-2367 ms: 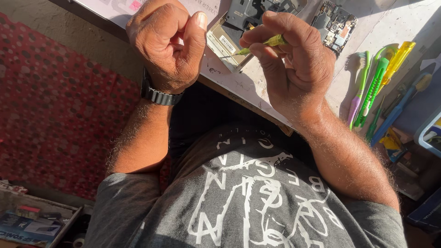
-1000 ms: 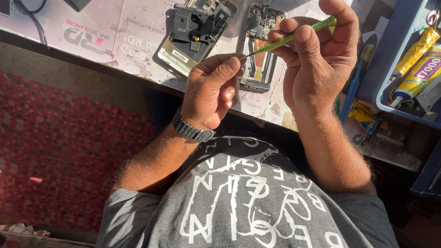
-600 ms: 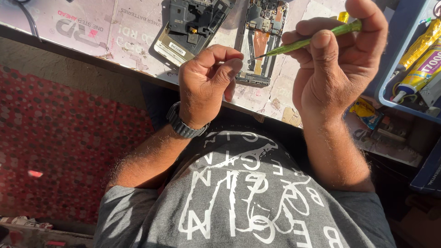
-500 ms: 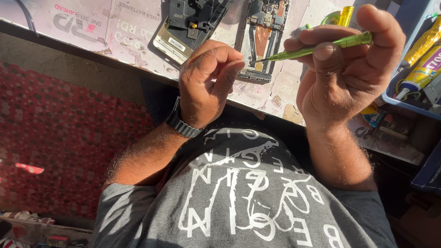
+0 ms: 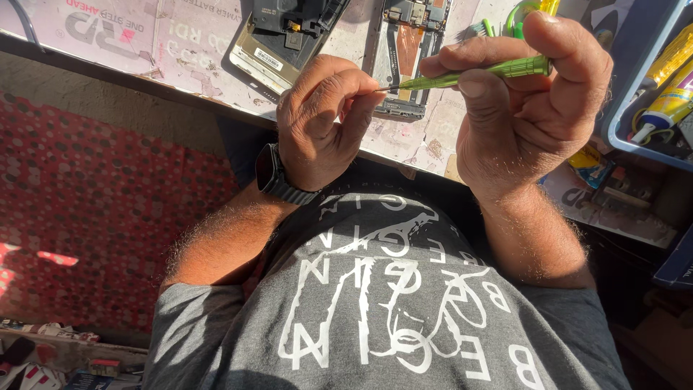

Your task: The person repairs a disassembled smartphone at a workbench. They pry at the phone's internal frame, use a green screwdriver on small components, then apply adhesive from a yellow tube onto a phone battery and press a small part into the tube's nozzle area.

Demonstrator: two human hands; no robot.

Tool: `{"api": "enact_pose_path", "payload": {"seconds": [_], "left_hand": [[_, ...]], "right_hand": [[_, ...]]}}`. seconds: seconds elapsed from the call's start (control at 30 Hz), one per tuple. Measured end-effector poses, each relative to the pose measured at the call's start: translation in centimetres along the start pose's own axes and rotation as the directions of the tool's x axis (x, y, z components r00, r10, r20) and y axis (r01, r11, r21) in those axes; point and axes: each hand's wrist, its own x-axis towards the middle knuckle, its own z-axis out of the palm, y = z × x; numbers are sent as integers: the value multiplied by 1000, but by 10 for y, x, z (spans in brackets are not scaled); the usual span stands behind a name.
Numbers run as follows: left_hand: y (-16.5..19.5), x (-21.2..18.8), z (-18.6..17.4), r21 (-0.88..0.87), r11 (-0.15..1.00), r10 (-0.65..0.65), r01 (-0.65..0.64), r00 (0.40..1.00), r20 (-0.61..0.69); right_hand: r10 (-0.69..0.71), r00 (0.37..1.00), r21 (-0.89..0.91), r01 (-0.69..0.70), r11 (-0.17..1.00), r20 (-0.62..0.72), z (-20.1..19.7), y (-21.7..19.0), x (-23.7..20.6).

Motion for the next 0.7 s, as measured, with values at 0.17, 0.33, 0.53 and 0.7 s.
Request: {"api": "enact_pose_path", "payload": {"seconds": [0.17, 0.33, 0.53, 0.7], "left_hand": [[0, 3, -1, 31, 999, 13, -13, 999, 30], [0, 2, -3, 105, 993, 44, -50, 997, 56], [-3, 3, -1, 162, 983, 79, -91, 994, 81], [0, 5, -5, 222, 975, -15, -16, 991, 137]], "right_hand": [[13, 1000, -12, -13, 1000, 10, -2, 3, -2], [12, 1000, -37, -11, 999, 25, -3, 1, -4], [-19, 1000, -96, 22, 995, 24, 0, 5, -5], [10, 1000, -120, -7, 993, 26, -1, 7, -8]]}}
